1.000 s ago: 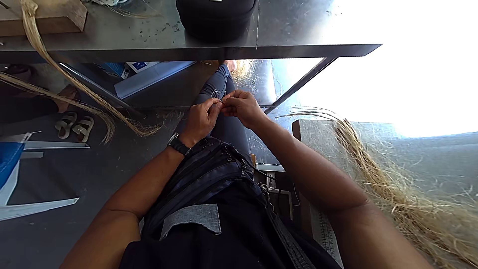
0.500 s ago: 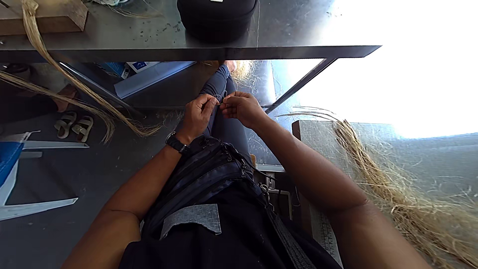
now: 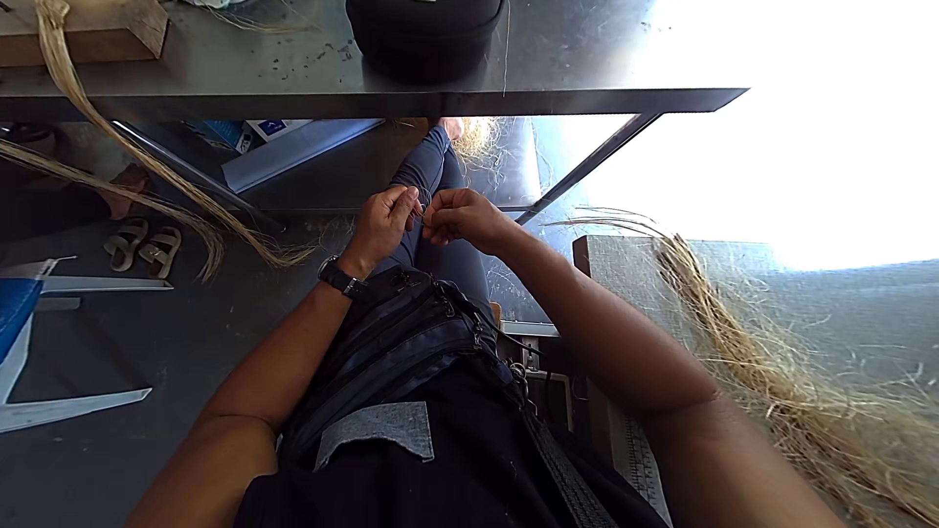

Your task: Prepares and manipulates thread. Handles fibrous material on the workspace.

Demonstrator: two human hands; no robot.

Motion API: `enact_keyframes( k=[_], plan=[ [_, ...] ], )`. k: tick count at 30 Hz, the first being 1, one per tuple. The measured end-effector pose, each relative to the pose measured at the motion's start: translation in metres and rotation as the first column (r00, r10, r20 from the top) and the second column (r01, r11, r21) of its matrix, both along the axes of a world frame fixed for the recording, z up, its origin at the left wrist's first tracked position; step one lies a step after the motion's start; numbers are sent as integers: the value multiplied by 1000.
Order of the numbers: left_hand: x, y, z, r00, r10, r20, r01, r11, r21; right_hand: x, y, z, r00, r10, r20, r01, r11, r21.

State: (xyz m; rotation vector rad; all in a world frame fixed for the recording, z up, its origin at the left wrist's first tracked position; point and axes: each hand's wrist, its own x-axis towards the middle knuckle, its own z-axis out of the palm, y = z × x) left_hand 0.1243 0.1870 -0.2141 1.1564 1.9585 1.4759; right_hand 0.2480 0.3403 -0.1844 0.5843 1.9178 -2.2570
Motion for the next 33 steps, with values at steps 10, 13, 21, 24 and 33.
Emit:
enact_keyframes(
  k=[10, 13, 21, 24, 33],
  plan=[
    [3, -4, -4, 997, -42, -59, 44, 998, 33, -1, 5, -4, 991, -97, -90, 75, 973, -219],
    [7, -5, -2, 985, -36, -170, 38, 999, 11, -1, 8, -3, 988, -135, -72, 112, 959, -261],
    [17, -16, 4, 953, -28, -301, 37, 999, 26, 0, 7, 0, 987, -141, -78, 109, 941, -319],
    [18, -17, 1, 944, -1, -331, 29, 996, 79, 0, 8, 0, 985, -144, -97, 102, 931, -351],
    [17, -16, 2, 922, -24, -385, 39, 999, 31, 0, 7, -1, 984, -142, -107, 92, 921, -378]
  ],
)
